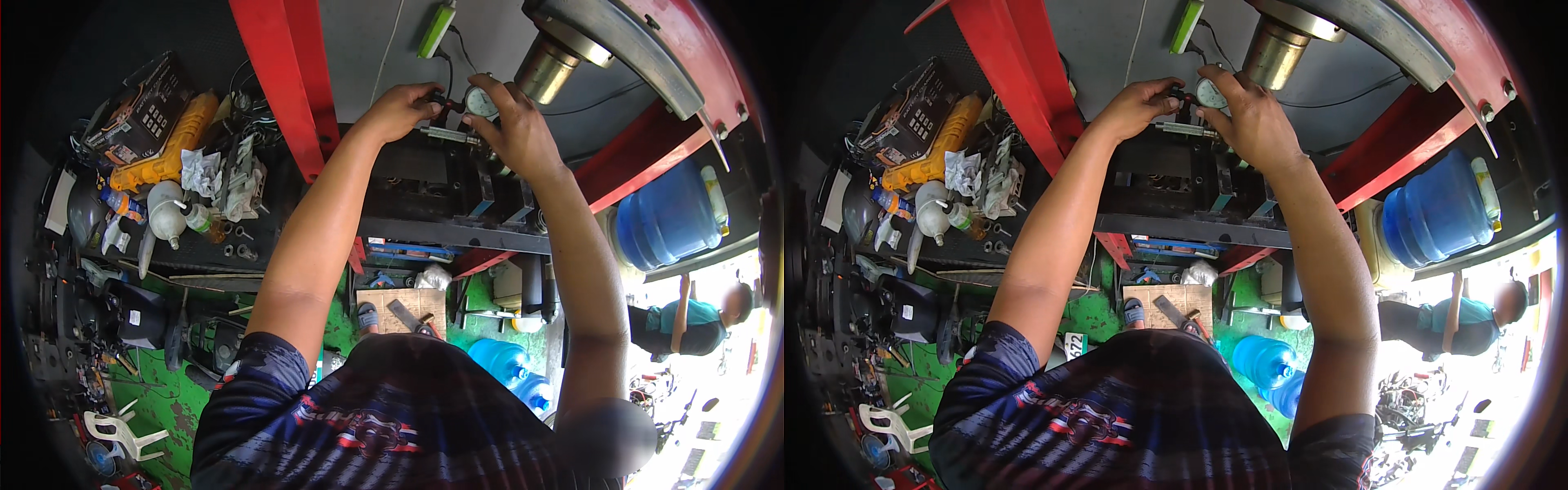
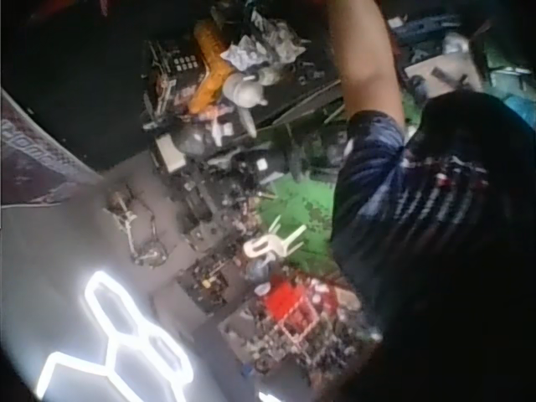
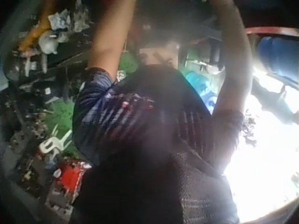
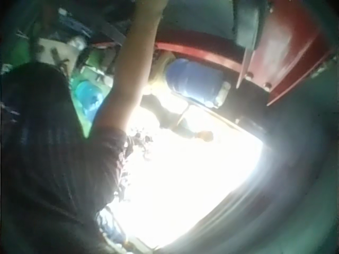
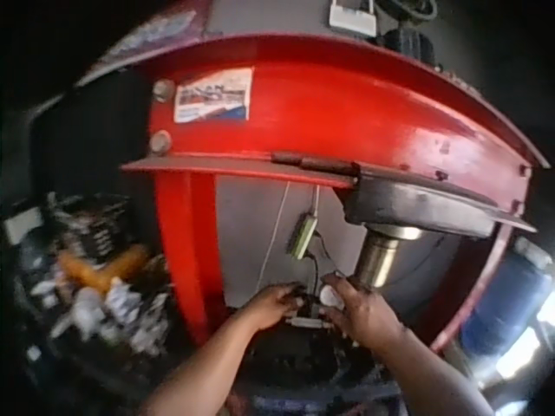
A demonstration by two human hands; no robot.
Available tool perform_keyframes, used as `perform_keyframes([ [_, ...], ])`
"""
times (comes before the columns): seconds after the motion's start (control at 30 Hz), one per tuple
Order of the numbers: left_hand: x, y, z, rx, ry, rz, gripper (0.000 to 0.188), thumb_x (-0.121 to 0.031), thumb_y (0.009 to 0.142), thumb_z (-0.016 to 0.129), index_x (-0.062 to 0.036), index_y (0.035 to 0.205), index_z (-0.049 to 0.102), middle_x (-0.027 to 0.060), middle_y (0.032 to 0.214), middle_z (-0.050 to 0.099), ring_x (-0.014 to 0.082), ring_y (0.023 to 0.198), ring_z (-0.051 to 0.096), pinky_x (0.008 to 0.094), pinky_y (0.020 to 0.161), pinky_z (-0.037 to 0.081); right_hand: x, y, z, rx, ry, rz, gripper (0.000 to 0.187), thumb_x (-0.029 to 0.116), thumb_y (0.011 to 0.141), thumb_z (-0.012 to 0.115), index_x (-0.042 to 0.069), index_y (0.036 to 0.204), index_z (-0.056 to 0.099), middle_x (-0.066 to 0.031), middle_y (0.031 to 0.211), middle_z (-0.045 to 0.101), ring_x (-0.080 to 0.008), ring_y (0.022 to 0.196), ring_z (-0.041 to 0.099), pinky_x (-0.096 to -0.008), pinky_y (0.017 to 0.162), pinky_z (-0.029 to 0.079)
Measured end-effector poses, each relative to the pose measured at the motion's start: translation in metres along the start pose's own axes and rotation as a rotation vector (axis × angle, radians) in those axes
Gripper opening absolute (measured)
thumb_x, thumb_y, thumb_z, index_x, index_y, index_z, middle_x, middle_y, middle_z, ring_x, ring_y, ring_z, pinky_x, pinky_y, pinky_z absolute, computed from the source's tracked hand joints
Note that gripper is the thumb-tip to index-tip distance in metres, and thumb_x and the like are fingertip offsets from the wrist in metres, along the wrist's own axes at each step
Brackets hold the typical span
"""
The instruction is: The person uses a hammer and a metal block to tap a bearing onto a shaft. They then place the shaft into a red hydraulic press and adjust a dial indicator gauge attached to the press. The person rotates the shaft and makes fine adjustments to the gauge and the shaft position throughout the clip.
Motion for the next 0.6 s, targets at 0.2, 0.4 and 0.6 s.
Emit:
perform_keyframes([
  [0.2,0.001,0.001,0.000,-0.023,0.113,0.046,0.043,-0.011,0.102,0.064,0.0031,0.142,0.056,0.0089,0.117,0.073,0.0128,0.106,0.067,0.0284,0.099,0.051,0.001,0.000,0.000,0.009,0.007,0.016,0.053,0.023,0.090,0.078,0.016,0.136,0.054,-0.0188,0.106,0.070,-0.0441,0.101,0.067,-0.0518,0.087,0.054],
  [0.4,-0.008,-0.004,0.001,-0.053,0.170,0.054,0.042,-0.011,0.100,0.065,0.0014,0.140,0.058,0.0098,0.116,0.074,0.0132,0.108,0.067,0.0294,0.098,0.050,0.000,-0.001,-0.001,0.008,0.013,0.016,0.053,0.023,0.089,0.078,0.017,0.136,0.053,-0.0186,0.106,0.070,-0.0443,0.100,0.067,-0.0518,0.086,0.054],
  [0.6,-0.011,-0.007,0.002,-0.056,0.194,0.036,0.044,-0.013,0.100,0.066,-0.0018,0.142,0.058,0.0102,0.119,0.074,0.0136,0.111,0.066,0.0300,0.099,0.049,0.000,-0.001,0.000,-0.003,0.007,-0.003,0.054,0.023,0.089,0.078,0.017,0.137,0.053,-0.0186,0.105,0.070,-0.0442,0.100,0.067,-0.0517,0.086,0.054],
])
Point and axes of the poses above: each hand's wrist, its own y-axis towards the middle knuckle, its own z-axis out of the palm, x = y × z, the point moved 4 cm from there along y, towards the middle knuckle
